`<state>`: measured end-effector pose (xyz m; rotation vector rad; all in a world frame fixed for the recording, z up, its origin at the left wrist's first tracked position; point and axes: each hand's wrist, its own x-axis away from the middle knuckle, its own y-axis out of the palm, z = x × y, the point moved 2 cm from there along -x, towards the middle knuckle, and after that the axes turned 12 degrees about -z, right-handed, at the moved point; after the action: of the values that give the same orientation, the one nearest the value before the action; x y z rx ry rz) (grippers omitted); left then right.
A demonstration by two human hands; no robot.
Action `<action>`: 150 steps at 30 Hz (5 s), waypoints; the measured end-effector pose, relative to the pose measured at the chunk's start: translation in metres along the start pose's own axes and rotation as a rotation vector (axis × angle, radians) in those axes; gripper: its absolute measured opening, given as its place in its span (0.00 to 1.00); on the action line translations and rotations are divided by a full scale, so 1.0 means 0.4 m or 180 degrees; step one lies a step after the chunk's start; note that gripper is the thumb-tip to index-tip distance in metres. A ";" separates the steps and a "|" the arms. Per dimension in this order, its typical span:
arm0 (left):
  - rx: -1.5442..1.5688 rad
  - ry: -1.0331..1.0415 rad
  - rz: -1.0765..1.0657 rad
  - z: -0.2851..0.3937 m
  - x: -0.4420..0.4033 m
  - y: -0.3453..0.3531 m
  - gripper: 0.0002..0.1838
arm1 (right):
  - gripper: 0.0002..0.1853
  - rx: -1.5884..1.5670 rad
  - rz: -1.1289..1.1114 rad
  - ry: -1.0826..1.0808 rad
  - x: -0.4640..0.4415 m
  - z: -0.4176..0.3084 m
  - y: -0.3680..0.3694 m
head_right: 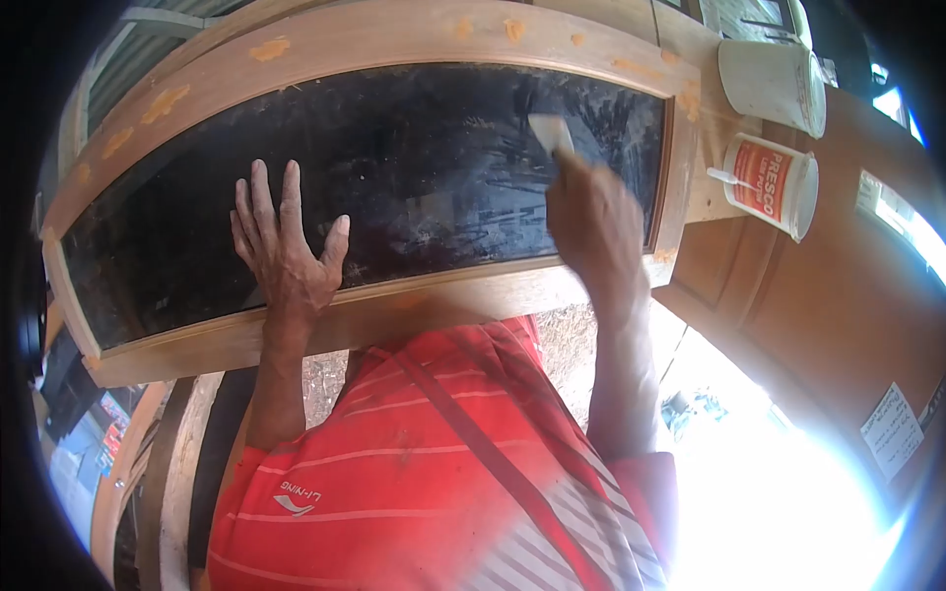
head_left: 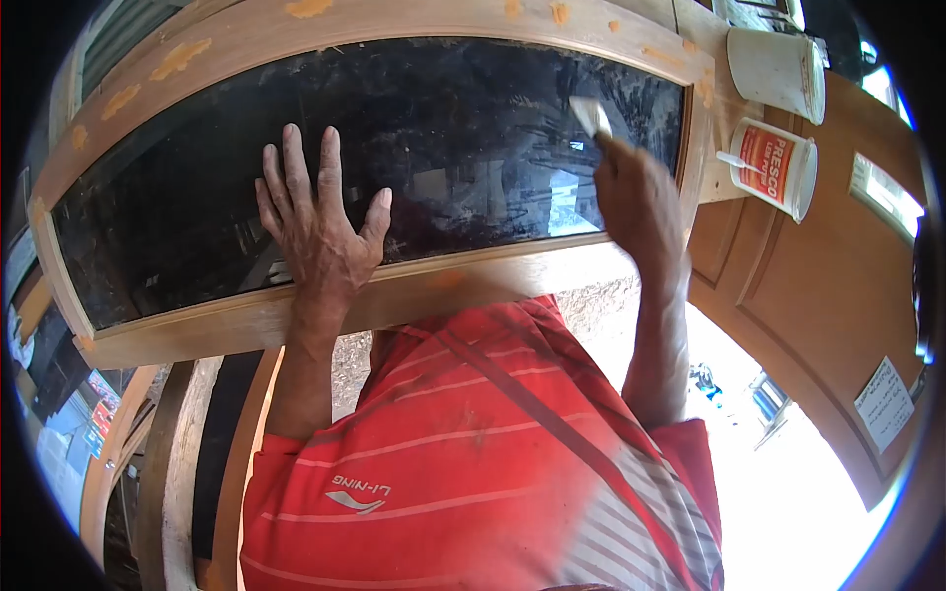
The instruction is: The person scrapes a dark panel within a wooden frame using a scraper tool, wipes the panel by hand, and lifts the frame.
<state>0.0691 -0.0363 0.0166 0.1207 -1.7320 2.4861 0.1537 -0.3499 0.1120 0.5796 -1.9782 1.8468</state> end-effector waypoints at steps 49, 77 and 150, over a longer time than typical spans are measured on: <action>-0.0032 0.0054 0.0048 0.007 -0.003 -0.008 0.43 | 0.21 -0.1460 0.0834 -0.0076 0.019 0.110 0.140; -0.0067 0.0086 0.0097 -0.001 -0.002 -0.005 0.42 | 0.19 -0.1548 0.0470 0.0129 0.126 0.103 0.140; 0.1103 0.2156 -0.0938 0.520 -0.005 0.153 0.29 | 0.17 -0.1297 0.0989 -0.0738 0.064 0.314 0.168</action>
<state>0.0633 -0.2527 0.0317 -0.3687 -0.9381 2.2107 0.0976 -0.4726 0.0600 0.3917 -2.6344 1.5135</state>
